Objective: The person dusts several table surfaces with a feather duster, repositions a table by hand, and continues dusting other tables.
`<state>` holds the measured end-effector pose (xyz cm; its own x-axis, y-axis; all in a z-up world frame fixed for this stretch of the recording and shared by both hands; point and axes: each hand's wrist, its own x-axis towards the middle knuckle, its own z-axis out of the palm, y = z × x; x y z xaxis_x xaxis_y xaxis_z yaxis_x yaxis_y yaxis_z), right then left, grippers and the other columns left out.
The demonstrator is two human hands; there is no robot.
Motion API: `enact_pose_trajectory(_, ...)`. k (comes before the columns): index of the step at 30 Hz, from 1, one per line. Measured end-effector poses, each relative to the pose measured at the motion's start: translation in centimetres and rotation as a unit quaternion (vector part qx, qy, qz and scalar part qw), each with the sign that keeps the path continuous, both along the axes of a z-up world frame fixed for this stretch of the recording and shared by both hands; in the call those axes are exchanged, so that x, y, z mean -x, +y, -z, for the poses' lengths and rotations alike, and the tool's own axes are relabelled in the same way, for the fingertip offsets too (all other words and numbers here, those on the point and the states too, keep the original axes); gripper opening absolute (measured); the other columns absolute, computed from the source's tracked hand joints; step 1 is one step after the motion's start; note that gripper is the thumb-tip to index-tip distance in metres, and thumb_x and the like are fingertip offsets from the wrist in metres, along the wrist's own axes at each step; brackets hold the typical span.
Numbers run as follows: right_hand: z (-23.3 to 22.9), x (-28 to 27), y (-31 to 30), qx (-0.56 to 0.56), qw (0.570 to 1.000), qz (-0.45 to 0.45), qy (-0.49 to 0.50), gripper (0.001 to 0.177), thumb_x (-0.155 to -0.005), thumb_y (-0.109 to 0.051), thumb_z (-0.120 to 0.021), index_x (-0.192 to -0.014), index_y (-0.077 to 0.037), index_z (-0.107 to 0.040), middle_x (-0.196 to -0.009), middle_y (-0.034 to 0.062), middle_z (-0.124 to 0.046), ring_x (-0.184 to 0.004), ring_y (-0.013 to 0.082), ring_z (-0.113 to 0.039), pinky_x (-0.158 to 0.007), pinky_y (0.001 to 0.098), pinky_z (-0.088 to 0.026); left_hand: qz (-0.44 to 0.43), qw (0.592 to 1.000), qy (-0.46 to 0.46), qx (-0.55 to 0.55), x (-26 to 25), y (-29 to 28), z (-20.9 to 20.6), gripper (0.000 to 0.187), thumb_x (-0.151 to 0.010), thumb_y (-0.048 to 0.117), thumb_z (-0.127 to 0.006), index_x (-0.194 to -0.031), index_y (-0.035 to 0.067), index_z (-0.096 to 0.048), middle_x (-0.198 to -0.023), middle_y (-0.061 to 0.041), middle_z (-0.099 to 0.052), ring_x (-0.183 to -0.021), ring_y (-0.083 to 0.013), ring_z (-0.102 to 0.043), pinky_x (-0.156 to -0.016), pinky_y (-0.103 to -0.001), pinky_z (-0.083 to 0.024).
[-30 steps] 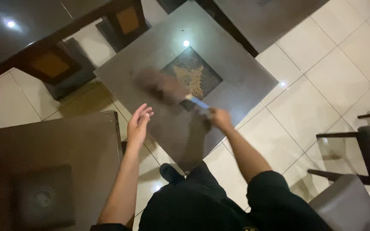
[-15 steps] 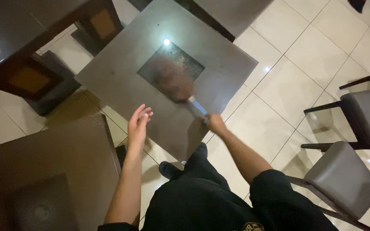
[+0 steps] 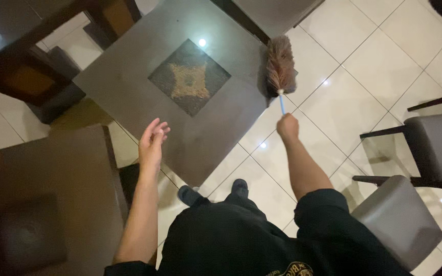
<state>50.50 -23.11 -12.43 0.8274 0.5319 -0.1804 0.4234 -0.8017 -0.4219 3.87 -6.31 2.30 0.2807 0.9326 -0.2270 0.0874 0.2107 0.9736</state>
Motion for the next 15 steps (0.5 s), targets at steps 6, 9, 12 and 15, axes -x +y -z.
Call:
enact_pose_trajectory(6,2.9,9.4,-0.7,0.051,0.961,-0.258,0.083,0.029,-0.103,-0.019,-0.044,-0.109,-0.001,-0.065,-0.103,0.0296,-0.071,-0.098,0.0461,-0.07,-0.088,0.0565,-0.054,0.011,1.0,-0.021,0.016,-5.3,-3.2,-0.4,0.044,-0.103,0.011,-0.051,-0.147,0.004,-0.05,-0.138,-0.014,-0.065,-0.122,-0.0227,-0.066,-0.104,-0.036,-0.052)
enact_pose_trajectory(9,-0.3,13.4,-2.7,0.11,0.941,-0.288,0.142,0.034,-0.107,-0.03,-0.042,-0.122,-0.008,-0.063,-0.107,0.0257,-0.07,-0.097,0.0425,-0.07,-0.087,0.0547,-0.053,0.027,0.999,-0.026,-0.014,-7.3,-5.0,-1.1,0.043,-0.105,0.011,-0.052,-0.147,0.003,-0.051,-0.138,-0.015,-0.066,-0.122,-0.0231,-0.066,-0.102,-0.036,-0.05)
enact_pose_trajectory(12,-2.0,11.7,-4.7,0.175,0.898,-0.391,0.099,0.03,-0.101,-0.026,-0.046,-0.121,-0.015,-0.066,-0.106,0.0205,-0.072,-0.1,0.0402,-0.068,-0.084,0.054,-0.054,0.013,1.0,-0.006,-0.009,-8.4,-6.9,-1.5,0.044,-0.105,0.011,-0.05,-0.148,0.004,-0.05,-0.139,-0.014,-0.065,-0.123,-0.0204,-0.065,-0.105,-0.033,-0.051)
enact_pose_trajectory(15,-0.8,3.5,-5.7,0.164,0.924,-0.343,0.047,0.034,-0.1,-0.023,-0.043,-0.126,-0.018,-0.065,-0.106,0.0192,-0.072,-0.099,0.0396,-0.069,-0.084,0.054,-0.054,-0.007,0.999,-0.036,-0.014,-8.8,-8.7,-1.3,0.043,-0.104,0.01,-0.052,-0.147,0.002,-0.051,-0.137,-0.016,-0.066,-0.121,-0.0226,-0.066,-0.101,-0.034,-0.051)
